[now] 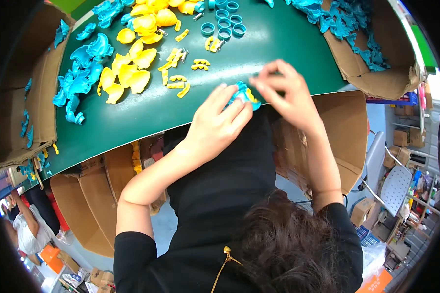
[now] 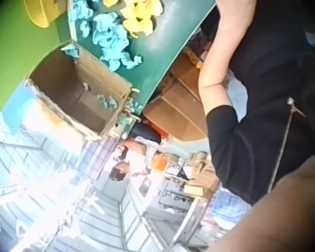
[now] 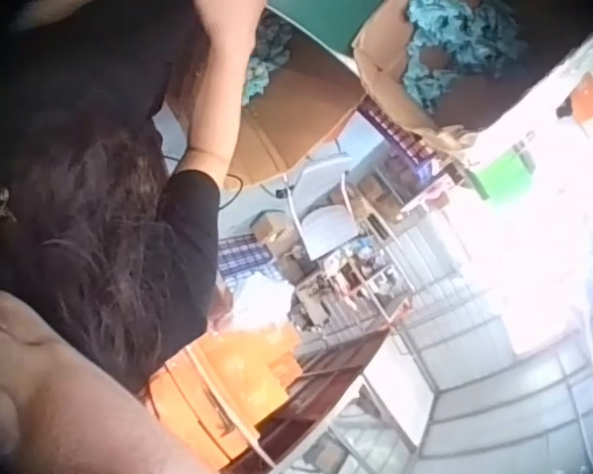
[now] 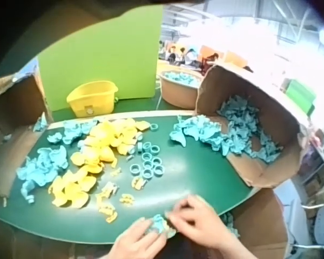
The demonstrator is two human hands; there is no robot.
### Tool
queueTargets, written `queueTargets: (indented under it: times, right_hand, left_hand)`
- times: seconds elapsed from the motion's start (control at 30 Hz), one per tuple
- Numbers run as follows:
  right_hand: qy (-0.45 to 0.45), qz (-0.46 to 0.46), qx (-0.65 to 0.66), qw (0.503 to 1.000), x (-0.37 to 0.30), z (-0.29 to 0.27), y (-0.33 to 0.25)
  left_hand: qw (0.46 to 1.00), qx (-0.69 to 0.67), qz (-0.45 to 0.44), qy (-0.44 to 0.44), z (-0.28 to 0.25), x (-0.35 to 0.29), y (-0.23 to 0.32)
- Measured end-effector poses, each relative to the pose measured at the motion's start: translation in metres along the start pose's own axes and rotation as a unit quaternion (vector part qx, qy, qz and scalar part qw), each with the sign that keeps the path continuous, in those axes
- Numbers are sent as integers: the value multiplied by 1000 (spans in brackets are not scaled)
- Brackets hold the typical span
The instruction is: Assembling small teal and yellow plastic toy components on a factory assembly line.
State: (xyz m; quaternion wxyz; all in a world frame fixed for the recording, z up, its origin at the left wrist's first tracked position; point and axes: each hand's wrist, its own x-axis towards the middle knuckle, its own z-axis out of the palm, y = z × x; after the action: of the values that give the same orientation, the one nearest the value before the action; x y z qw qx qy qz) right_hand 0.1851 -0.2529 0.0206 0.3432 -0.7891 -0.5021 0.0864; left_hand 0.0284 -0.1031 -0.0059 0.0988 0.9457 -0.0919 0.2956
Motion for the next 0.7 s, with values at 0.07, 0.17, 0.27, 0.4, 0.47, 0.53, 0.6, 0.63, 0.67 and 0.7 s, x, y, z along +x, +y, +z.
queueTargets:
  times: [0.07,0.17,0.27,0.4,0.47,0.53,0.6,0.63,0.67,0.7]
  right_hand:
    - [58,-81,-40,994,39,9,9]
    - [99,-164,-110,975,83,32,26]
    - [101,-147,-167,970,95,42,29]
    - [136,-190,-182,955,90,40,22]
    - [77,-70,-9,995,62,29,6]
    - [-29,115,236,964,32,17,-10]
    - [-98,194,356,909,13,15,-18]
    - [-105,235,385,887,9,16,-19]
    - [-104,240,391,882,7,18,-15]
    - [-103,244,398,878,5,20,-12]
  left_hand:
    - [1000,20,-6,-20,-11,-10,-4]
    - [997,46,-44,-54,-18,-22,-4]
    - [996,17,-80,-43,-18,-26,-4]
    - [993,-1,-115,-10,-13,-29,-6]
    - [994,21,-107,24,-8,-27,-6]
    - [993,25,-109,30,-7,-26,-5]
    - [993,28,-106,32,-6,-27,-6]
    - [993,31,-104,39,-5,-27,-7]
    - [993,34,-103,47,-4,-27,-7]
    - [993,31,-102,46,-4,-27,-6]
